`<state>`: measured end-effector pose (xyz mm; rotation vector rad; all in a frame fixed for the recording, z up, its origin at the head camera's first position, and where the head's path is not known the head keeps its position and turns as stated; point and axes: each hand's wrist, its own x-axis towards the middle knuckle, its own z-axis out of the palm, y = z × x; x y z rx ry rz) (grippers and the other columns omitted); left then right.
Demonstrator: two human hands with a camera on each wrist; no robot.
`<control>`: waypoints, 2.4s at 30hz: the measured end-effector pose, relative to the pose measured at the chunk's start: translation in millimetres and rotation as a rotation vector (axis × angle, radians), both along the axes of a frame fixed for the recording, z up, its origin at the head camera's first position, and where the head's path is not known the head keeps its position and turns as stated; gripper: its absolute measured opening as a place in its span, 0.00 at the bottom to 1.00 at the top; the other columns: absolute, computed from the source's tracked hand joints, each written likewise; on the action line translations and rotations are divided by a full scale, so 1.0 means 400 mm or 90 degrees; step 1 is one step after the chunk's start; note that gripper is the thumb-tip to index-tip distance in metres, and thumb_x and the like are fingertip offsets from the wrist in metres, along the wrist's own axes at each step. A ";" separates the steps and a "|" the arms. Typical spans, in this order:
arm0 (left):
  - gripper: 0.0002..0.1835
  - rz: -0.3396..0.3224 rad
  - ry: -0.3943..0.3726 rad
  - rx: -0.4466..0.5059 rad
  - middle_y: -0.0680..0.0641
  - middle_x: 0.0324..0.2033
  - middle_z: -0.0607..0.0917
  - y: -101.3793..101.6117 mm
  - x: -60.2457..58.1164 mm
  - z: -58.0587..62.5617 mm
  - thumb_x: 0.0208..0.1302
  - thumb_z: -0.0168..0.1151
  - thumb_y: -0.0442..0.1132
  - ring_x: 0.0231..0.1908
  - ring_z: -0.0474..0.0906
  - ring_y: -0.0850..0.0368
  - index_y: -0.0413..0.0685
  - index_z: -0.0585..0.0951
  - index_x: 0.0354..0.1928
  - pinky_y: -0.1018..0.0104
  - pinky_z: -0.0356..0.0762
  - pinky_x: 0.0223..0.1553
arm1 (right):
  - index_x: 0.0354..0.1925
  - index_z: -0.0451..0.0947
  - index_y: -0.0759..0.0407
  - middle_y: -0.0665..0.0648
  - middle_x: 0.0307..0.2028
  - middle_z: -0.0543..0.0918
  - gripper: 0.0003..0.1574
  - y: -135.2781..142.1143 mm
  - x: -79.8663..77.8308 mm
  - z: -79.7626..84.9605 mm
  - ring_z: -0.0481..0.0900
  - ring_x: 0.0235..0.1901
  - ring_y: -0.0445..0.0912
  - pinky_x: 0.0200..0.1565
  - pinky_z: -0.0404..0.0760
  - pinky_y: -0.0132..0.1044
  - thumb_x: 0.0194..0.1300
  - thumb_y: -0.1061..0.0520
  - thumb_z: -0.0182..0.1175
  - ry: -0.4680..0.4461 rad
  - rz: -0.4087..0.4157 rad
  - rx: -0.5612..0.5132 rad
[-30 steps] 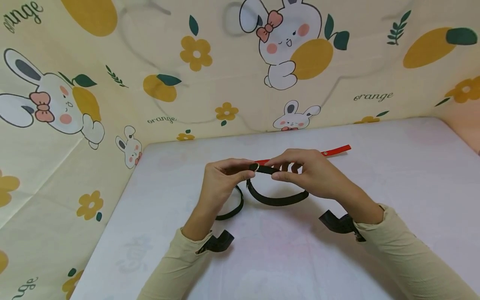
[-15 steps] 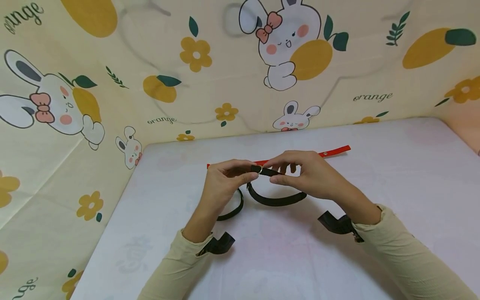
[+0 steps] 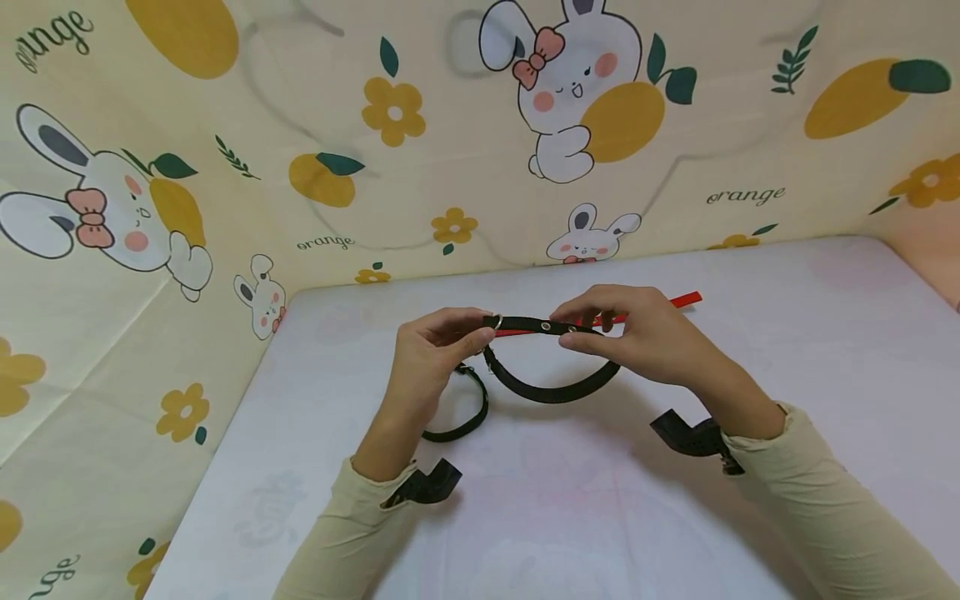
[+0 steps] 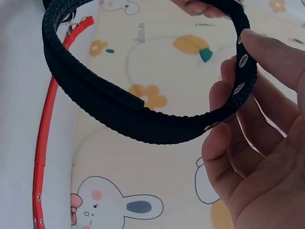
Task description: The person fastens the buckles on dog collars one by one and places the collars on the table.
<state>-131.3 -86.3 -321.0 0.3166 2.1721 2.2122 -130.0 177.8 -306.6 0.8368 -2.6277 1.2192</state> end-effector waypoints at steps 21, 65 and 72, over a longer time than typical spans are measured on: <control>0.14 -0.064 0.012 -0.040 0.53 0.37 0.87 0.001 0.003 -0.003 0.60 0.70 0.32 0.39 0.83 0.60 0.36 0.85 0.48 0.69 0.82 0.45 | 0.46 0.87 0.40 0.38 0.36 0.86 0.15 0.001 -0.001 -0.007 0.75 0.33 0.36 0.36 0.74 0.28 0.60 0.53 0.72 0.035 0.012 -0.001; 0.12 -0.076 0.071 -0.175 0.47 0.41 0.90 0.041 0.024 -0.026 0.55 0.75 0.37 0.41 0.86 0.57 0.48 0.89 0.43 0.60 0.81 0.45 | 0.50 0.82 0.37 0.40 0.34 0.83 0.21 -0.065 0.020 -0.023 0.78 0.38 0.35 0.42 0.77 0.35 0.58 0.44 0.72 -0.065 0.004 0.043; 0.12 -0.076 0.036 -0.123 0.43 0.40 0.89 0.037 0.021 -0.022 0.55 0.75 0.33 0.38 0.85 0.57 0.42 0.87 0.42 0.67 0.83 0.43 | 0.46 0.84 0.40 0.38 0.36 0.84 0.16 -0.059 0.020 -0.023 0.78 0.36 0.35 0.41 0.79 0.33 0.58 0.49 0.73 -0.026 0.040 0.016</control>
